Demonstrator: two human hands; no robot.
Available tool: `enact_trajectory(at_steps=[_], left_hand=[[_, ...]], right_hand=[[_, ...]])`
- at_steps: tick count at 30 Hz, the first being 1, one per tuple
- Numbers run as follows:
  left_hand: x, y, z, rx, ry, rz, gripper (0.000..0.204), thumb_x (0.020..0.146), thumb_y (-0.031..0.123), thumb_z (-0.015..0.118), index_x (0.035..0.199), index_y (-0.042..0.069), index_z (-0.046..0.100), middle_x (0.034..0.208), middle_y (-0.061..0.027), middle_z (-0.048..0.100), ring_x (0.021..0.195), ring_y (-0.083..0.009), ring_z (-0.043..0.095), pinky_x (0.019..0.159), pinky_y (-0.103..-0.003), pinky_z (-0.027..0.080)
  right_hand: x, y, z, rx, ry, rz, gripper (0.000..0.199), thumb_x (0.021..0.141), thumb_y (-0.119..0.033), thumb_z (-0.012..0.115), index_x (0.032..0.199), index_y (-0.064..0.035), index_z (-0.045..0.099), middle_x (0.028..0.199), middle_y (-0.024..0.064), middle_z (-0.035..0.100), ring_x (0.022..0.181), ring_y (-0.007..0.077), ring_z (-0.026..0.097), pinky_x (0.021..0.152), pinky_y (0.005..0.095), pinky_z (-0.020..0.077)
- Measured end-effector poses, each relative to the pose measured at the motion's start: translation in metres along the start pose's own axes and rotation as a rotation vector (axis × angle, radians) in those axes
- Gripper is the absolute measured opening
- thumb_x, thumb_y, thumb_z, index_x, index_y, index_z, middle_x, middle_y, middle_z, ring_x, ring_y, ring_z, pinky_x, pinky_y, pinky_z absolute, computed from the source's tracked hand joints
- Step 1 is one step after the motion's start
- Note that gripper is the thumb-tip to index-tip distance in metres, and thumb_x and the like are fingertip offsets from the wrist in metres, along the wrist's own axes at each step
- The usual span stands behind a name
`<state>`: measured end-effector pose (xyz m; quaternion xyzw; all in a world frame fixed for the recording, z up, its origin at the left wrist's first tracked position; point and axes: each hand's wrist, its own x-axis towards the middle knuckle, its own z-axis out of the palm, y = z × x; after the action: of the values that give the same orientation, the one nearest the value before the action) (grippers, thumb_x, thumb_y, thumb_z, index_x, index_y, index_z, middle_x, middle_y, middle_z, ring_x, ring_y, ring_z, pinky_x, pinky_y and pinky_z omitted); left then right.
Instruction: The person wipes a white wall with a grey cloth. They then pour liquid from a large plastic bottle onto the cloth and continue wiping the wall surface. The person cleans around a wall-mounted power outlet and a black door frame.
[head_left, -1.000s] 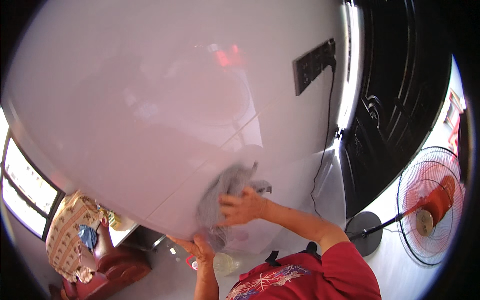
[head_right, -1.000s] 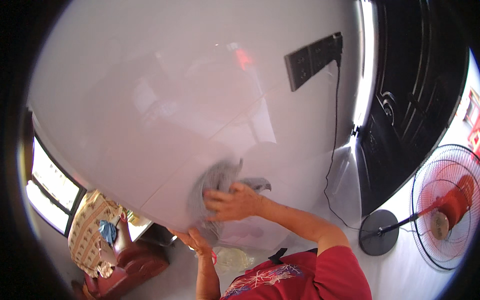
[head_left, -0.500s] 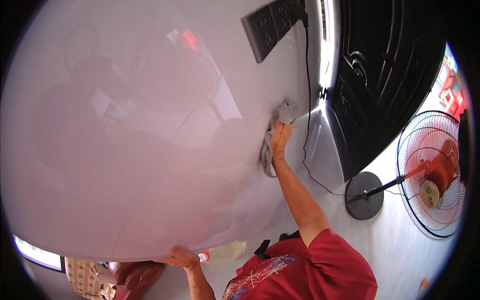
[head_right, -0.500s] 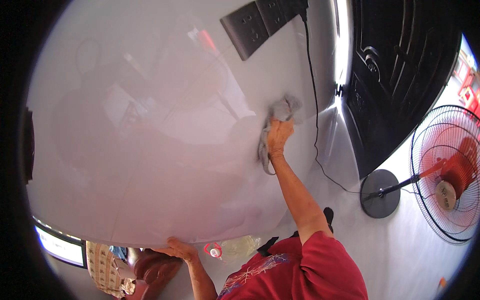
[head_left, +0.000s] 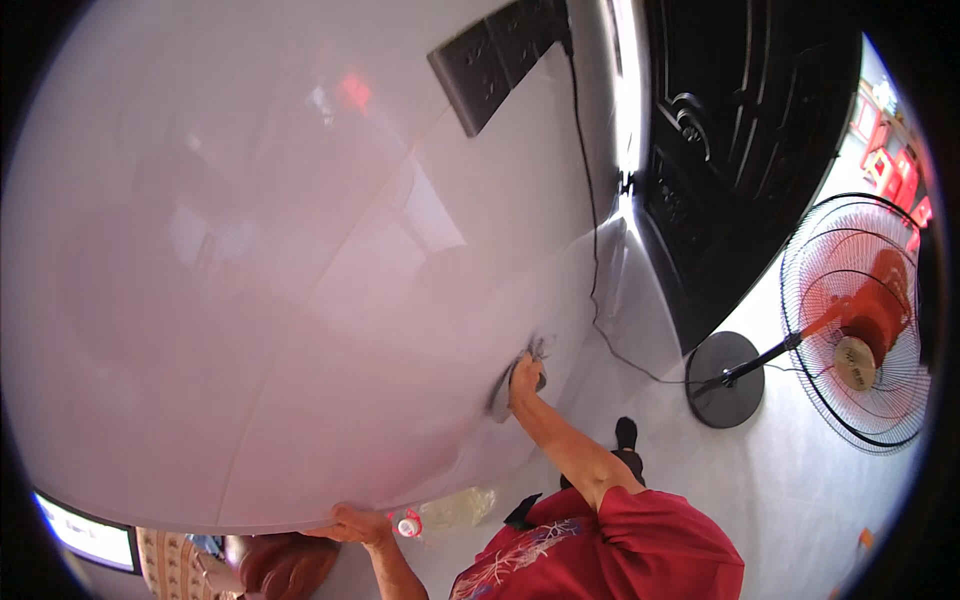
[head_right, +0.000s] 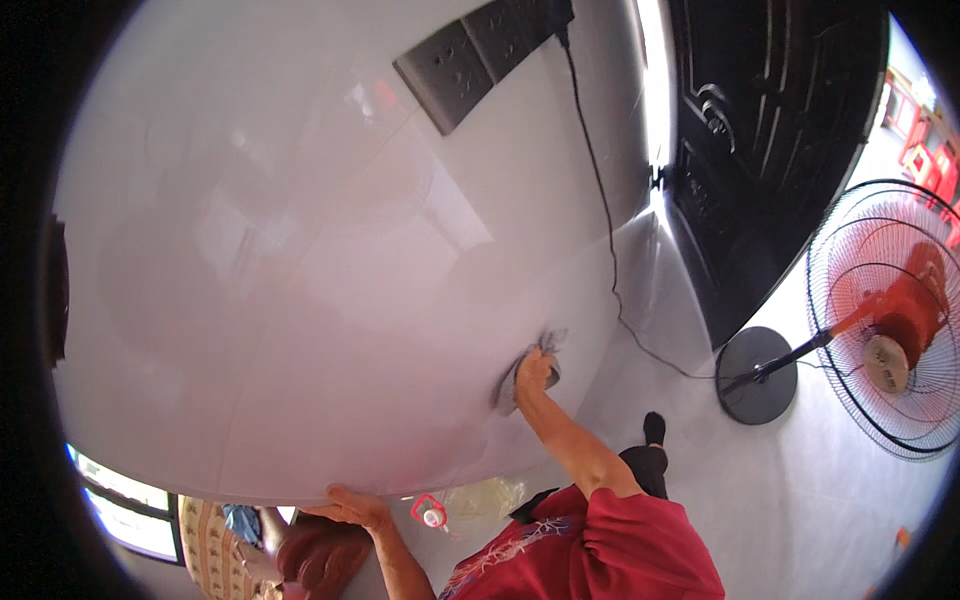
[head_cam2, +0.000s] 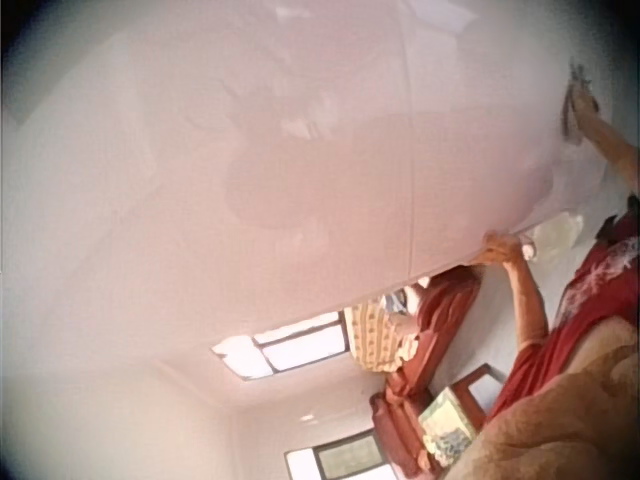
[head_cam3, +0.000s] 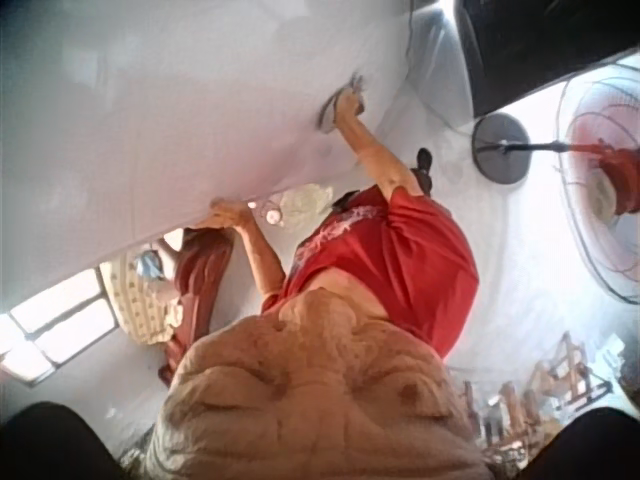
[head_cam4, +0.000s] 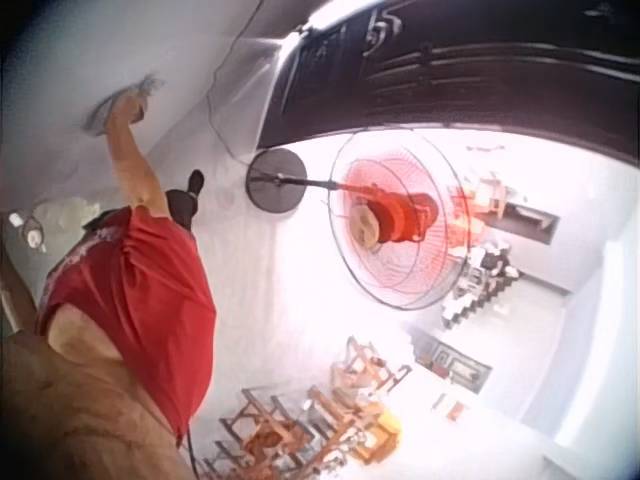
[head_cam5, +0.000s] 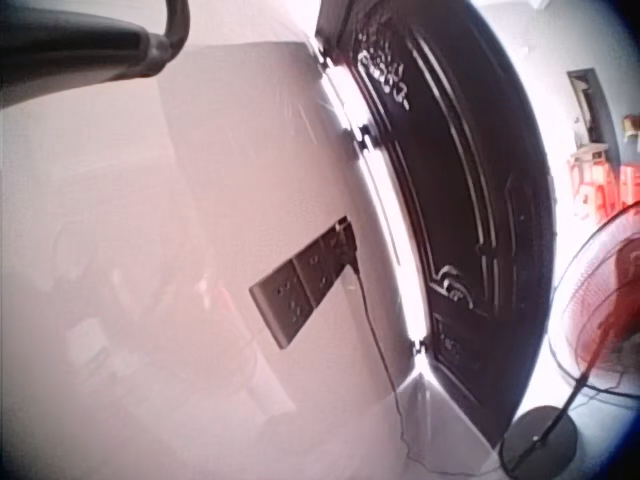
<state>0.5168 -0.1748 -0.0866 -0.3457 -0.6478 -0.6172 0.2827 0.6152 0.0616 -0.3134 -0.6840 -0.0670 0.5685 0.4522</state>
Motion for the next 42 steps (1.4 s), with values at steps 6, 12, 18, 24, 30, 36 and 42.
enact_trajectory(at_steps=[6,12,18,24,30,36,42], left_hand=[[-0.001,0.004,0.009,-0.186,-0.019,-0.101,0.074,0.092,0.036,0.048,0.143,-0.004,0.012,0.140,-0.0223,0.028,0.122,-0.0324,0.039,0.098,-0.045,0.038],[-0.001,0.011,0.011,-0.223,-0.031,-0.141,0.076,0.092,0.038,0.049,0.145,-0.002,0.012,0.142,-0.0227,0.029,0.124,-0.0332,0.040,0.100,-0.044,0.037],[0.002,-0.010,0.001,-0.306,-0.104,-0.152,0.076,0.093,0.040,0.045,0.145,-0.003,0.011,0.141,-0.0252,0.030,0.125,-0.0346,0.039,0.102,-0.045,0.035],[-0.003,-0.023,0.001,-0.088,-0.069,-0.111,0.072,0.097,0.043,0.037,0.144,-0.004,0.011,0.143,-0.0258,0.025,0.127,-0.0367,0.036,0.103,-0.048,0.031],[0.010,-0.018,0.001,-0.065,-0.074,-0.004,0.068,0.098,0.044,0.034,0.144,-0.005,0.017,0.143,-0.0248,0.027,0.126,-0.0374,0.037,0.104,-0.046,0.031],[-0.002,0.070,0.006,-0.244,-0.137,-0.201,0.063,0.097,0.032,0.040,0.146,0.000,0.016,0.142,-0.0241,0.028,0.124,-0.0371,0.040,0.103,-0.047,0.034],[-0.009,0.085,0.014,0.076,0.196,0.486,0.054,0.085,0.025,0.060,0.129,0.002,0.039,0.136,-0.0220,0.030,0.126,-0.0361,0.028,0.103,-0.055,0.024]], right_hand=[[-0.091,-0.153,0.010,0.095,-0.141,-0.717,0.050,0.087,-0.022,0.049,0.129,0.0046,0.042,0.110,0.0248,0.051,0.105,0.0382,0.046,0.093,0.0453,0.0352],[-0.237,-0.195,-0.025,0.064,-0.268,-1.423,0.063,0.076,-0.012,0.059,0.136,-0.0012,0.040,0.111,0.0238,0.045,0.099,0.0415,0.045,0.090,0.0499,0.0347],[-0.247,-0.096,-0.062,-0.146,-0.594,-2.179,0.051,0.075,-0.019,0.061,0.126,-0.0166,0.056,0.108,0.0144,0.049,0.121,0.0378,0.041,0.083,0.0504,0.0357],[-0.181,-0.059,-0.081,-0.211,-1.061,-2.540,0.030,0.082,-0.021,0.057,0.111,-0.0261,0.059,0.113,0.0051,0.052,0.119,0.0298,0.048,0.085,0.0487,0.0365],[-0.082,-0.088,-0.095,-0.661,-1.051,-2.459,0.021,0.075,-0.016,0.061,0.095,-0.0205,0.055,0.117,0.0076,0.049,0.110,0.0292,0.047,0.083,0.0454,0.0419],[0.010,-0.188,-0.125,-0.611,-0.226,-1.707,0.050,0.066,0.010,0.054,0.110,-0.0145,0.055,0.104,0.0159,0.051,0.101,0.0362,0.051,0.083,0.0435,0.0445],[-0.005,-0.406,-0.199,-0.274,0.387,-1.807,0.050,0.066,0.012,0.053,0.110,-0.0106,0.054,0.103,0.0184,0.048,0.100,0.0407,0.050,0.083,0.0454,0.0434]])
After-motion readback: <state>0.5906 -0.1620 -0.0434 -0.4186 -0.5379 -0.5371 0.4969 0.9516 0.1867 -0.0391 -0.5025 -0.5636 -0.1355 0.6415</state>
